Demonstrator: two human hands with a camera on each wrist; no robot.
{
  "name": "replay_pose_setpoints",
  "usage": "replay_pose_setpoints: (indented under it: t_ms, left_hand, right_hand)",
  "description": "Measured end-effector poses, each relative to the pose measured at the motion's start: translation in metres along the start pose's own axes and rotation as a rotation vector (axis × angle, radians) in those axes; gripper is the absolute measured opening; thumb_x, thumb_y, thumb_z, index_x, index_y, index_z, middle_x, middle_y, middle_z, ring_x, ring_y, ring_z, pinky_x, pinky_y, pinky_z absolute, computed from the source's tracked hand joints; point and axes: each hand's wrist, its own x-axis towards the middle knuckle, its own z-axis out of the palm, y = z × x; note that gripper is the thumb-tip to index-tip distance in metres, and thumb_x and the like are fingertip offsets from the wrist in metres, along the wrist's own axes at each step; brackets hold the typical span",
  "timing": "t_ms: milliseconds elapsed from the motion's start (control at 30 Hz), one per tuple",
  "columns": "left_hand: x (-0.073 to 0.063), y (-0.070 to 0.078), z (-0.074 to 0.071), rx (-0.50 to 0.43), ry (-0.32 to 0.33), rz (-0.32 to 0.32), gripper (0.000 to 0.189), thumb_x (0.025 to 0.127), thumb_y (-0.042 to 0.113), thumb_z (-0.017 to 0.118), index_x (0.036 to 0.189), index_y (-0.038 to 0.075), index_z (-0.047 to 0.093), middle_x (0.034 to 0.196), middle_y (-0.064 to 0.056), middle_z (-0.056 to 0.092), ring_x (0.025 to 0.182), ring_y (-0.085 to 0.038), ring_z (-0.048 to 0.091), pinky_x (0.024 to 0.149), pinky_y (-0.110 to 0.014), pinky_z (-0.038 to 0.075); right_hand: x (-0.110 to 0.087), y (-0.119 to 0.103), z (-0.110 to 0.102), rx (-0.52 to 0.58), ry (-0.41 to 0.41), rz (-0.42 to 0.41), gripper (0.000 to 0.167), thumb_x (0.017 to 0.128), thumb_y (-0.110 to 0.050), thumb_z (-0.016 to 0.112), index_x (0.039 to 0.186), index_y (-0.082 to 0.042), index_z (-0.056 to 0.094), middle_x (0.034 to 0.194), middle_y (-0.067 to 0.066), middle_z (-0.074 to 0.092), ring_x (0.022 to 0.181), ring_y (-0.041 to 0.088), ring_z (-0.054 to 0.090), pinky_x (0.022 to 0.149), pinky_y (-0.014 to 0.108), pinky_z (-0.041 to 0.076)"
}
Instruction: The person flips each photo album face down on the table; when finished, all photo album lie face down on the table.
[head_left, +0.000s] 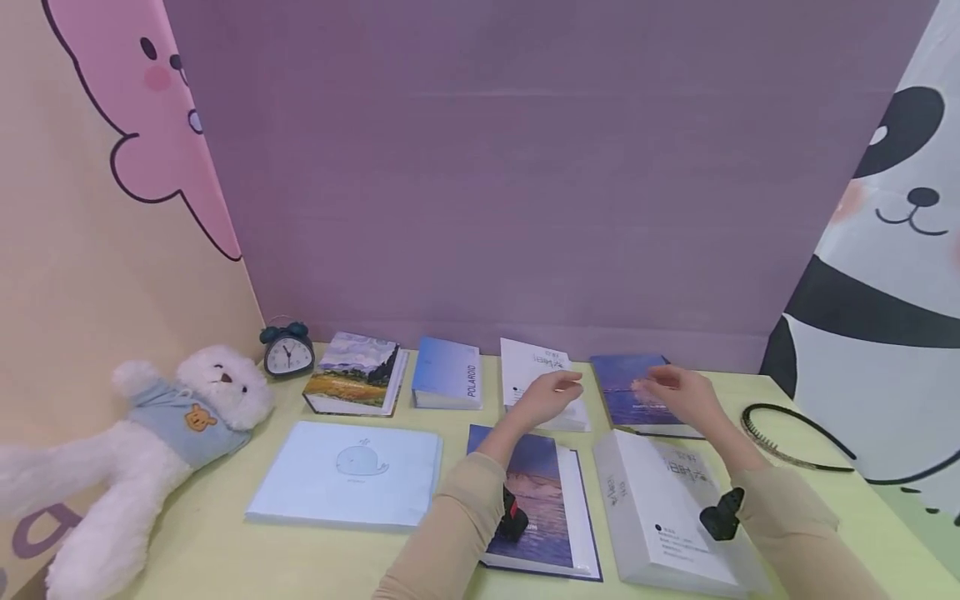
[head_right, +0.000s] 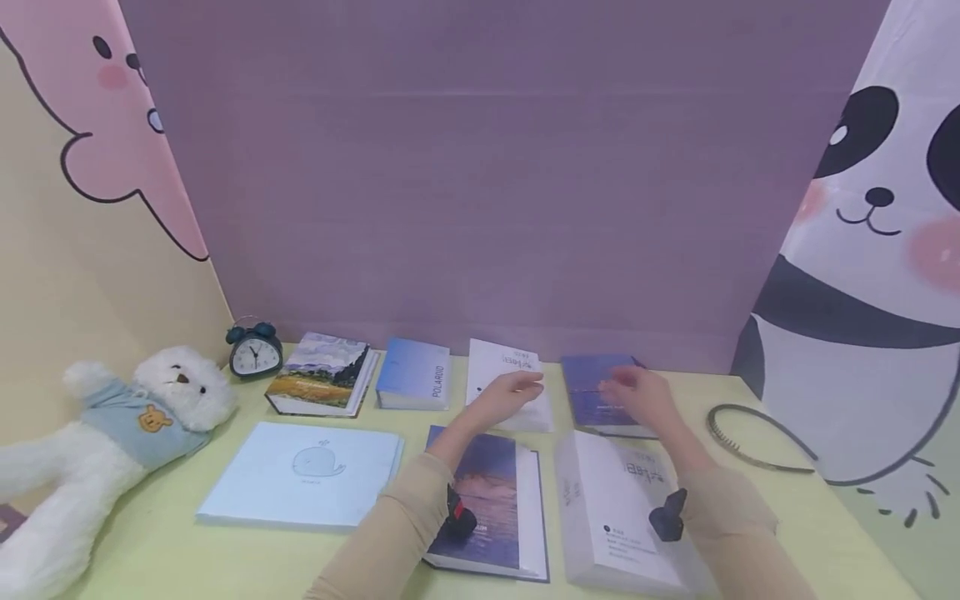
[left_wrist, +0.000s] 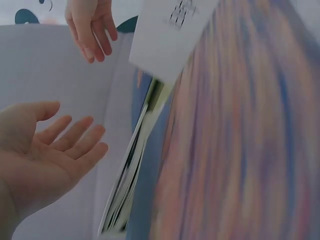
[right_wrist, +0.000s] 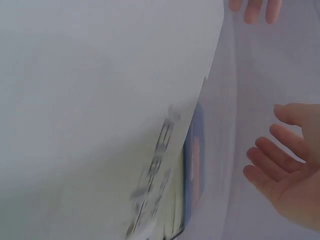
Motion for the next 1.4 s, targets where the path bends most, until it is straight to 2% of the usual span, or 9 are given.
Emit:
replay_pose_setpoints:
  t_ms: [233,367,533,667,933,1100,1233,1400]
  left_hand:
    - [-0.015,-0.008,-0.034,0.031,0.085,0.032,0.04,0.098,0.026,0.05,0.134,0.009,0.052,0.127,-0.01,0.06,0.118,-0.025,0.056,0.094,-0.031,0.049]
    - [-0.024,-0.013,-0.052,0.041,0.112,0.011,0.041,0.098,0.029,0.05,0.135,0.012,0.051,0.128,-0.007,0.059,0.12,-0.025,0.055,0.096,-0.036,0.048]
    - [-0.031,-0.023,-0.069,0.065,0.11,0.003,0.041,0.098,0.03,0.049,0.136,0.014,0.049,0.13,-0.006,0.058,0.122,-0.023,0.053,0.099,-0.038,0.046]
    - [-0.037,-0.033,-0.079,0.093,0.102,0.001,0.041,0.099,0.027,0.048,0.136,0.01,0.049,0.129,-0.008,0.058,0.121,-0.024,0.053,0.1,-0.04,0.044]
    - [-0.048,-0.055,-0.083,0.097,0.086,-0.048,0.044,0.099,0.026,0.048,0.138,0.006,0.046,0.129,-0.012,0.057,0.121,-0.029,0.052,0.1,-0.042,0.044]
    - [-0.049,-0.065,-0.079,0.085,0.051,-0.09,0.045,0.099,0.027,0.048,0.137,0.003,0.047,0.132,-0.015,0.055,0.122,-0.031,0.051,0.099,-0.044,0.045]
    - [-0.049,-0.072,-0.076,0.072,0.013,-0.125,0.047,0.099,0.029,0.046,0.138,0.003,0.045,0.136,-0.016,0.051,0.124,-0.031,0.049,0.101,-0.043,0.044]
    - [-0.049,-0.075,-0.074,0.074,-0.005,-0.121,0.047,0.1,0.029,0.044,0.137,0.001,0.046,0.136,-0.016,0.051,0.125,-0.03,0.049,0.102,-0.043,0.043]
  right_hand:
    - [0.009,-0.037,0.018,0.037,0.017,-0.08,0.042,0.094,-0.026,0.057,0.122,0.005,0.057,0.118,0.026,0.061,0.107,0.043,0.058,0.087,0.052,0.05]
    - [0.016,-0.059,0.027,0.053,0.01,-0.105,0.042,0.094,-0.026,0.058,0.124,0.003,0.057,0.121,0.026,0.059,0.108,0.042,0.058,0.087,0.051,0.05]
    - [0.022,-0.079,0.035,0.077,-0.006,-0.104,0.044,0.095,-0.028,0.057,0.125,0.004,0.055,0.124,0.027,0.057,0.112,0.043,0.055,0.092,0.053,0.047]
    - [0.026,-0.09,0.048,0.108,-0.012,-0.133,0.042,0.094,-0.027,0.058,0.125,0.002,0.056,0.122,0.025,0.058,0.112,0.041,0.056,0.095,0.051,0.046]
    - [0.031,-0.099,0.083,0.118,-0.022,-0.193,0.038,0.091,-0.021,0.062,0.12,0.003,0.06,0.118,0.024,0.062,0.109,0.038,0.059,0.093,0.049,0.048]
    - [0.031,-0.101,0.102,0.115,-0.088,-0.182,0.041,0.091,-0.023,0.062,0.122,0.003,0.058,0.121,0.023,0.059,0.11,0.039,0.057,0.092,0.05,0.049]
    - [0.028,-0.102,0.111,0.107,-0.13,-0.178,0.043,0.091,-0.026,0.063,0.123,0.003,0.058,0.124,0.024,0.057,0.112,0.041,0.056,0.089,0.05,0.05]
    - [0.024,-0.099,0.117,0.1,-0.147,-0.204,0.046,0.09,-0.025,0.064,0.125,0.005,0.056,0.128,0.026,0.054,0.113,0.042,0.055,0.09,0.05,0.05]
